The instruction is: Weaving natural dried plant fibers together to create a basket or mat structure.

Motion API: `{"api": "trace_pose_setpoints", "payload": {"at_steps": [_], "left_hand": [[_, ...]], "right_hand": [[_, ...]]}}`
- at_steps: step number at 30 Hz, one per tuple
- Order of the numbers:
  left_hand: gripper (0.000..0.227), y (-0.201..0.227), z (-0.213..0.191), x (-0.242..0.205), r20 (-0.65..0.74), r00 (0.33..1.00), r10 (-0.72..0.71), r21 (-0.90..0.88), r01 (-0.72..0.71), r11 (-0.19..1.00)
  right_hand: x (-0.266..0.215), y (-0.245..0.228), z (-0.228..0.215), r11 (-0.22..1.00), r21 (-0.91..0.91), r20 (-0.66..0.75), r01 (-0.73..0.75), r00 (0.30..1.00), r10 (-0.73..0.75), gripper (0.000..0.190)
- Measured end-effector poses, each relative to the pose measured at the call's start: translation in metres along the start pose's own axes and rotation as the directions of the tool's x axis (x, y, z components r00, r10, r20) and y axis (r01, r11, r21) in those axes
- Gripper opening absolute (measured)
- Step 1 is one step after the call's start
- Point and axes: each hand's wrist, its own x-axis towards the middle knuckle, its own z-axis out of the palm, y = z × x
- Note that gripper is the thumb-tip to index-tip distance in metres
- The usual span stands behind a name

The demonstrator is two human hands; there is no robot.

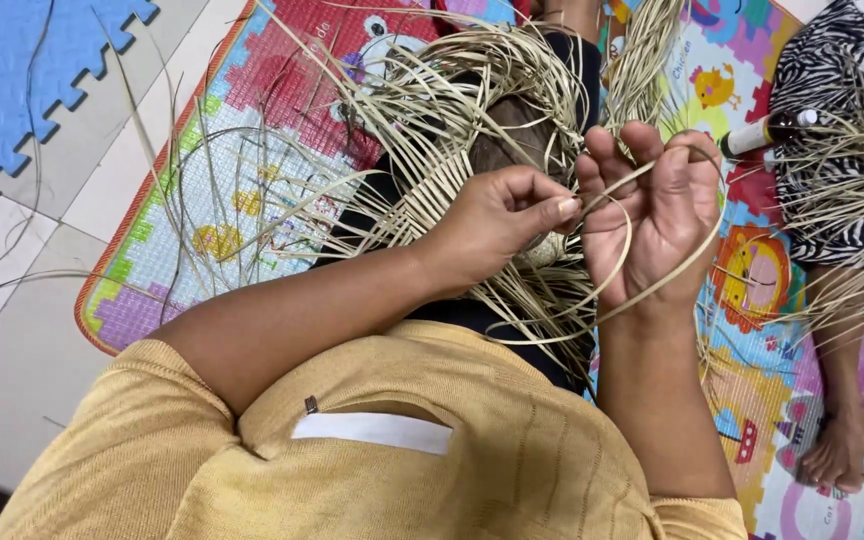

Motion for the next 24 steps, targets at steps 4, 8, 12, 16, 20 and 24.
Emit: {"api": "trace_pose_setpoints", "payload": {"at_steps": [4,8,12,16,20,24], "left_hand": [[0.01,-0.005,0.004,0.0,-0.023,1.0,0.001,-0.014,-0.001,1.0],[0.007,-0.01,0.016,-0.004,-0.05,0.998,-0.05,-0.147,0.042,0.988],[0.011,0.01,0.024,-0.014,-0.099,0.994,-0.046,0.153,0.061,0.986],[0.017,0.011,0.023,-0.019,-0.001,0.999,-0.039,0.257,0.039,0.966],[0.007,0.019,0.02,-0.019,0.009,0.974,-0.226,0.279,0.215,0.936],[0.011,0.015,-0.001,-0.016,0.01,0.954,-0.298,0.254,0.286,0.924]], "right_hand": [[0.001,0.003,0.006,1.0,0.015,0.011,0.017,1.0,-0.017,0.017],[-0.002,0.006,0.011,0.991,-0.081,0.008,0.106,0.994,-0.106,0.02],[-0.007,0.002,0.015,0.979,-0.149,0.007,0.137,0.99,-0.138,0.02],[-0.007,0.002,0.006,0.98,-0.154,-0.042,0.125,0.99,-0.132,0.019],[-0.007,0.0,0.006,0.986,-0.118,-0.06,0.115,0.991,-0.123,0.011],[0.006,-0.038,-0.036,0.99,-0.004,-0.018,0.143,0.99,-0.143,0.006]]}}
